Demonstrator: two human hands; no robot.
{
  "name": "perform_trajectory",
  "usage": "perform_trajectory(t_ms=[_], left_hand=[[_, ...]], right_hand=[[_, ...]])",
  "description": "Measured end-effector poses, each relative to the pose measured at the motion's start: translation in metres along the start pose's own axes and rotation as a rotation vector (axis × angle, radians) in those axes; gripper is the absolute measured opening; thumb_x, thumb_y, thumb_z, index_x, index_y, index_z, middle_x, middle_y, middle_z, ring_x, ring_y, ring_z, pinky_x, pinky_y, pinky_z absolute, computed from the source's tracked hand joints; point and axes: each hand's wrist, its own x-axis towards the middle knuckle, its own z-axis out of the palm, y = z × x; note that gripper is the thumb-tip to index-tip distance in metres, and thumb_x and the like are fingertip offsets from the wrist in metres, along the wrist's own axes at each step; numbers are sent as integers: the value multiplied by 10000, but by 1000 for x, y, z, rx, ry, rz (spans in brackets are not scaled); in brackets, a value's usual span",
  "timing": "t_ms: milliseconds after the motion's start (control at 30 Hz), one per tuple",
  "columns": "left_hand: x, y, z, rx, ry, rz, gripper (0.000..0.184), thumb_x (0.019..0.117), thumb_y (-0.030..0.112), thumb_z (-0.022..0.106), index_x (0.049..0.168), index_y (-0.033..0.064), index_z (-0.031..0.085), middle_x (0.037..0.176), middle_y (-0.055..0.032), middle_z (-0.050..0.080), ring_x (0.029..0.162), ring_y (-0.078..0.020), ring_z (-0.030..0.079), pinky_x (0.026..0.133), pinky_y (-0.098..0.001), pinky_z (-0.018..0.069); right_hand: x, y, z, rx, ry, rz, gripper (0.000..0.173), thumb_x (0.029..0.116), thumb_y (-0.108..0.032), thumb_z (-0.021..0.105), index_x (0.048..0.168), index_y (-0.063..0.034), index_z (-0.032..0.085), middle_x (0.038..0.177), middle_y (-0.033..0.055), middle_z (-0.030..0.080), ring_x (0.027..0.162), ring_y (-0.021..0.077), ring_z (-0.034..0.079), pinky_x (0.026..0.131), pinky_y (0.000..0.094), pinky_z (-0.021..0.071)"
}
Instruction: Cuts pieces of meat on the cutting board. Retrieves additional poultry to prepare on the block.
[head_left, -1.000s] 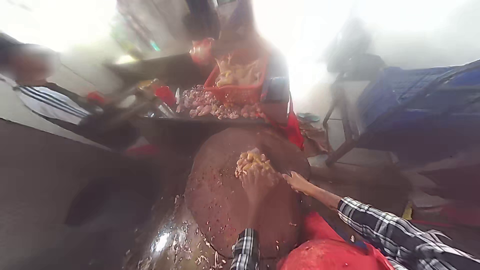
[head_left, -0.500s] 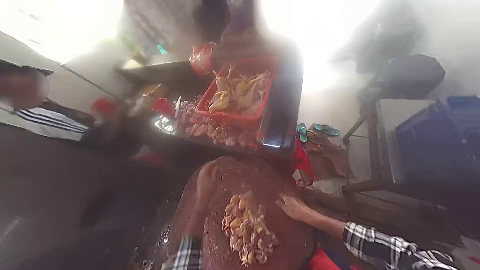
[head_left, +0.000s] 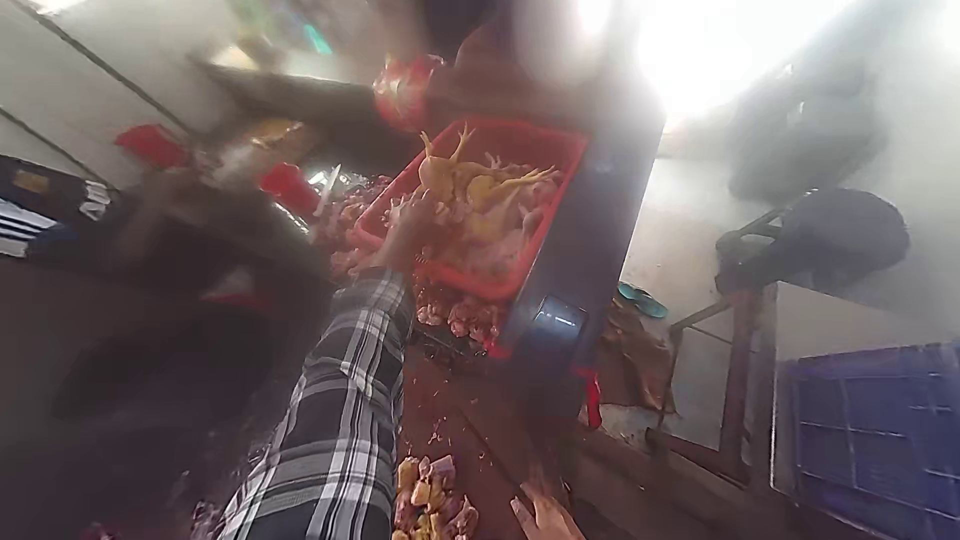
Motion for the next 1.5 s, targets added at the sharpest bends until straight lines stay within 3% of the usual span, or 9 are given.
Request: perform_trajectory(t_ms=[367,467,633,800,967,1100,1267,1400,1500], left_hand=[[-49,-31,-110,-215,246,-201,734,811,683,720,1301,154,581,1155,-211,685,1091,-446,654,890,-707,500],[-143,-49,-184,-497,459,-266,709,882,562,735,1333,48,549,1179,-221,653,1077,-361,655,937,-603,520],[-336,-122,-238,-807,787,-365,485,1008,442,591,1327,78,561,1156,-12,659,1012,-55,640,911,-301,553],[-527,-149,-241,-685,898,-591,402,1030,411,554,1285,103,589,1131,25,665,1010,-37,642,912,-288,555],[-642,-190,-166,-662,636,-926,563,940,540,678,1262,79,636,1087,-113,721,945,-225,714,853,-483,608],[-684,-195,-43,-661,272,-1016,634,897,621,677,1307,144,597,1067,-165,703,916,-314,701,803,-582,581],[-711,-192,128,-827,-64,-724,728,931,541,681,1485,115,478,1293,-149,658,1158,-262,661,1006,-504,544],[-773,-194,196,-495,-38,-715,1023,763,673,759,1584,186,392,1656,-125,321,1527,-372,273,1211,-654,236],[-824,-211,236,-484,-18,-778,989,804,584,765,1611,207,336,1622,-92,399,1478,-338,388,1177,-657,292]], right_hand=[[-6,-5,-10,48,10,-36,633,1062,-544,429,1480,-81,537,1381,200,631,1314,322,594,1135,532,445],[-1,0,-10,26,27,-66,656,1061,-557,412,1497,-78,517,1411,198,611,1341,313,573,1150,520,433],[4,4,-8,47,59,-110,663,1053,-549,447,1494,-58,510,1397,219,611,1322,326,582,1142,533,439],[9,6,-5,40,92,-93,652,1052,-532,467,1445,-15,522,1168,249,678,1059,383,675,966,597,524],[15,14,1,-47,158,-148,605,1054,-555,436,1302,-25,587,904,206,661,750,354,657,702,602,552],[-16,-10,14,-243,248,-192,602,1063,-527,418,1342,-23,592,1149,286,672,1100,457,646,949,686,476],[-92,-34,87,-213,285,-251,591,1039,-574,412,1331,-92,593,972,200,689,905,360,683,815,629,531],[-135,-31,185,-25,199,-216,625,999,-630,444,1318,-120,613,868,101,661,732,232,647,690,508,571],[-143,-19,246,6,-19,-58,559,1020,-599,465,1265,-115,599,799,81,601,644,217,588,619,456,536]])
